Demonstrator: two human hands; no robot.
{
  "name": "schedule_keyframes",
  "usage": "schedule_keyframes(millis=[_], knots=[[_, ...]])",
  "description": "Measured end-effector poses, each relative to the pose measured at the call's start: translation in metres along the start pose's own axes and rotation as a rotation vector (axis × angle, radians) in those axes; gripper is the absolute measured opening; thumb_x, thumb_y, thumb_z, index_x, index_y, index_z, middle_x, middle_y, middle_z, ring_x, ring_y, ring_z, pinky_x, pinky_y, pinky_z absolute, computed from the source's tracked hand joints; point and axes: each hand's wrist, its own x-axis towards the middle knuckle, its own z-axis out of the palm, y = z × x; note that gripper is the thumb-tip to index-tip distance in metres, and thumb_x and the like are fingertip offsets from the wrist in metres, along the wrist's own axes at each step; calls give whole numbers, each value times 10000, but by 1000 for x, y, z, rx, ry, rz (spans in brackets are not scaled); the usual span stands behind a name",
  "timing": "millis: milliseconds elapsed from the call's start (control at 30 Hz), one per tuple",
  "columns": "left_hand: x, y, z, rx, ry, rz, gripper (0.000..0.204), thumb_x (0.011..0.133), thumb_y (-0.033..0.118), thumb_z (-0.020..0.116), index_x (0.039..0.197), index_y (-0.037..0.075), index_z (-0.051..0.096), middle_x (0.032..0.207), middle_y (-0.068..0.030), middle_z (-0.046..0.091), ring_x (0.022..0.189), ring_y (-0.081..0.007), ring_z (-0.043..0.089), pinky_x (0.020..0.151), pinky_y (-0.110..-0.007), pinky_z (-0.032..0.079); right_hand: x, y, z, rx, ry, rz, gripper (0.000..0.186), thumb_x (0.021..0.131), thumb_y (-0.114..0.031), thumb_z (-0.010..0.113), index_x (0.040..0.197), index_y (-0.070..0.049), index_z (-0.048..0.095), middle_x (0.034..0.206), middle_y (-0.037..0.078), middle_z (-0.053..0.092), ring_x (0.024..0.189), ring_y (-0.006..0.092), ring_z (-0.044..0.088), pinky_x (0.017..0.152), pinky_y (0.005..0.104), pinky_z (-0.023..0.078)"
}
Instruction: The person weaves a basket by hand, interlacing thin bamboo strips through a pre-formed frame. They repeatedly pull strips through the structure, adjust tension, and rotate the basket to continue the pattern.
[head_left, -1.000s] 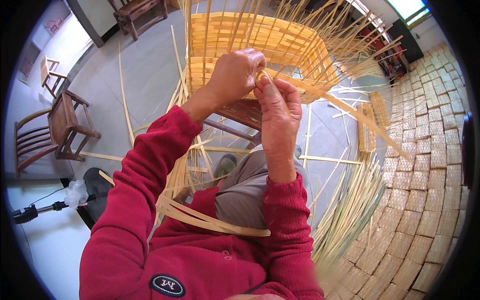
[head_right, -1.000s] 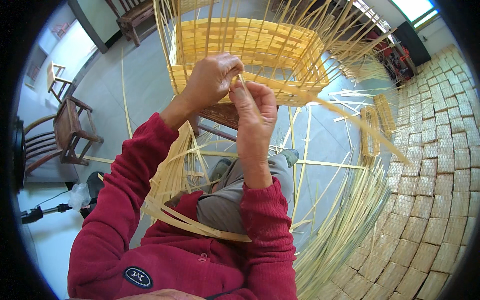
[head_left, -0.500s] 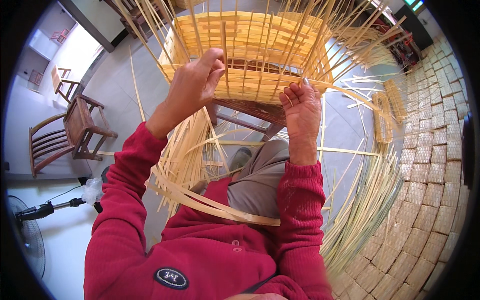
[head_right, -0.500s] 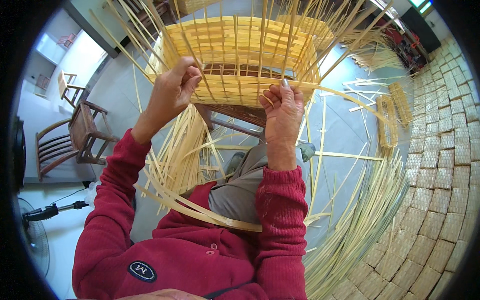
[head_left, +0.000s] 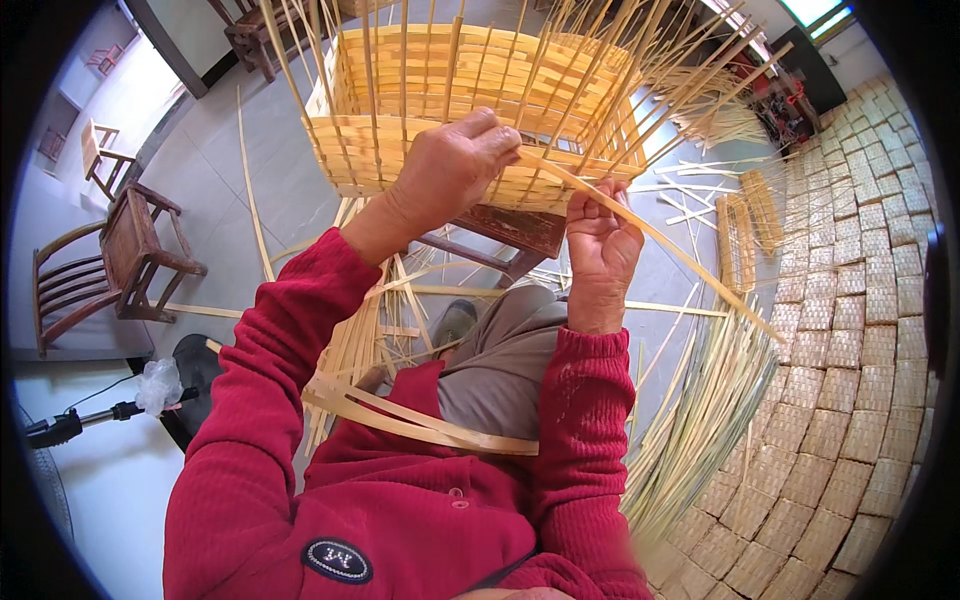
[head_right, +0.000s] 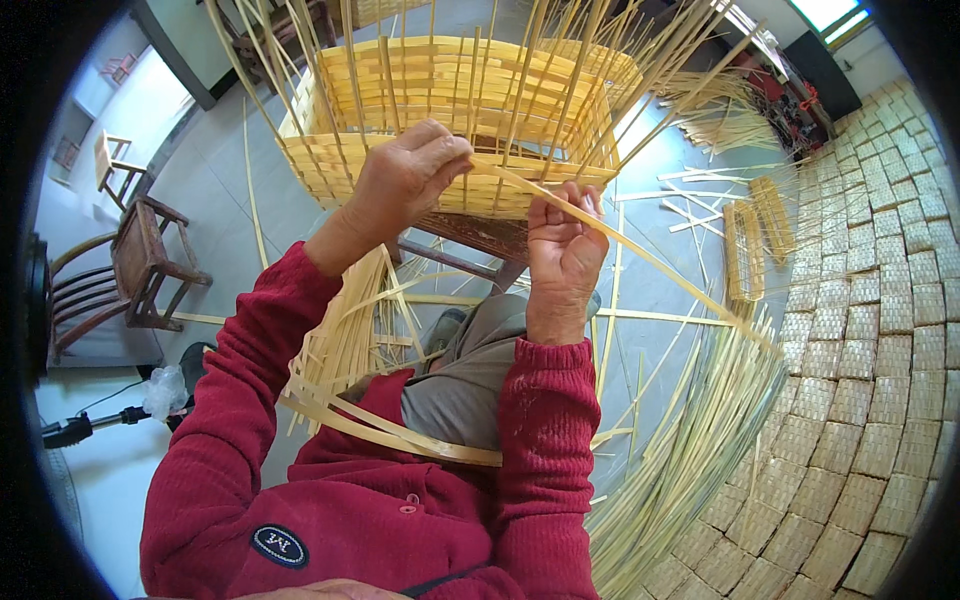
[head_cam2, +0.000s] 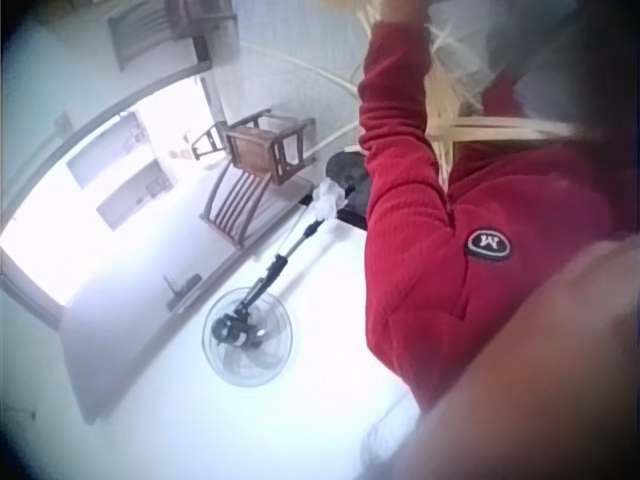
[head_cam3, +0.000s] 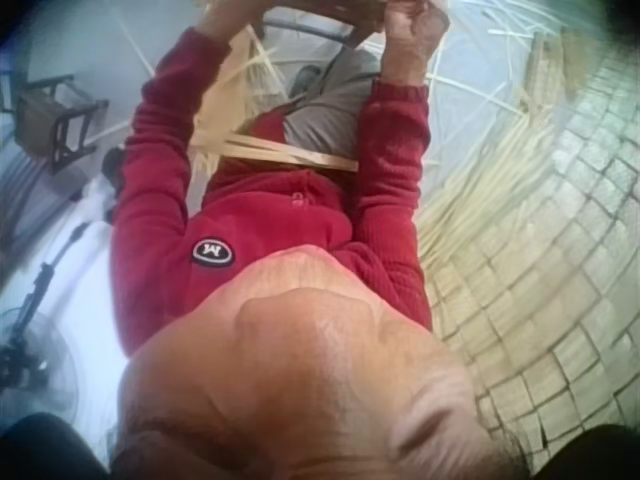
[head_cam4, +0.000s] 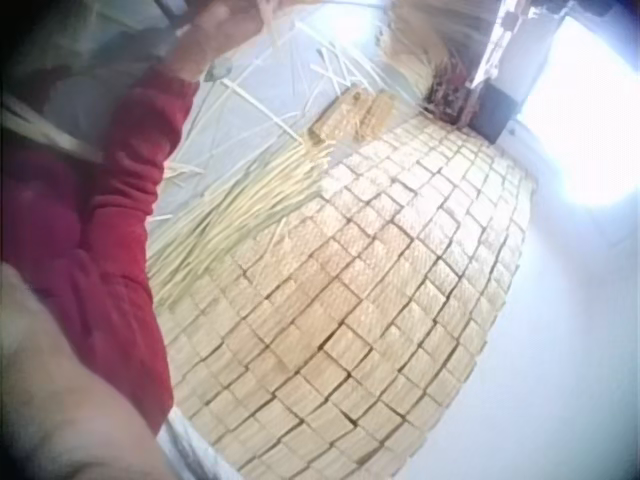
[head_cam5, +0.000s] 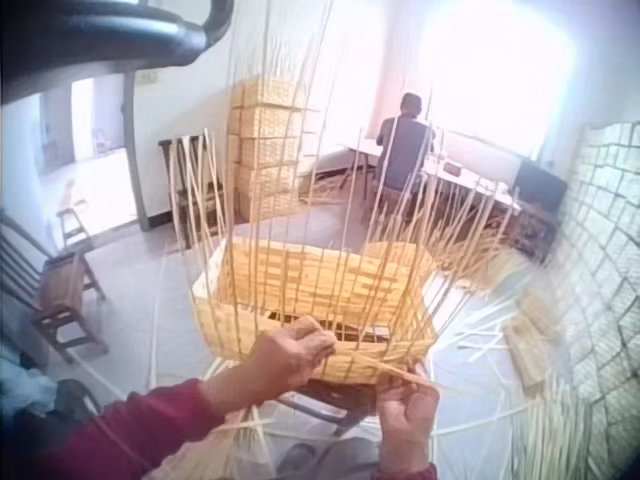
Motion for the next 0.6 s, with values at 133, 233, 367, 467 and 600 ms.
schedule_keyframes(millis=[133, 233, 367, 467, 600], knots=[[5, -11, -8, -302, -48, -28, 155, 840, 84, 804, 946, 77, 692, 853, -61, 629, 759, -233, 639, 652, -338, 506, 8, -3, 11, -160, -345, 184, 173, 1034, -203, 599, 1116, -55, 637, 1012, 135, 747, 798, 178, 696, 735, 344, 589], [7, -22, -14, -336, -98, 5, 146, 844, 75, 794, 921, 61, 672, 847, -56, 615, 787, -223, 629, 674, -340, 493, -13, 18, 62, -691, -358, 41, 433, 1016, -236, 641, 1382, -18, 562, 1295, 166, 668, 906, 143, 660, 813, 273, 553], [15, -28, -23, -428, -170, 24, 139, 849, 70, 780, 919, 48, 662, 849, -64, 621, 794, -232, 627, 682, -349, 495, -23, 32, 96, -1033, -530, -56, 529, 980, -230, 710, 1419, -4, 522, 1364, 115, 582, 1004, 115, 605, 870, 247, 520], [15, -33, -22, -448, -160, 26, 136, 851, 69, 777, 911, 45, 657, 843, -61, 622, 787, -229, 623, 678, -349, 496, -14, 30, 100, -1232, -642, -166, 285, 972, -183, 732, 1170, 11, 669, 1006, 24, 646, 901, 91, 587, 804, 240, 501], [12, -31, -17, -515, -150, -13, 153, 864, 85, 786, 913, 51, 645, 836, -38, 579, 750, -190, 565, 651, -330, 452, -33, 35, 84, -1129, -360, -447, 217, 1040, -190, 632, 997, 9, 706, 917, 37, 694, 847, 82, 595, 771, 232, 483]])
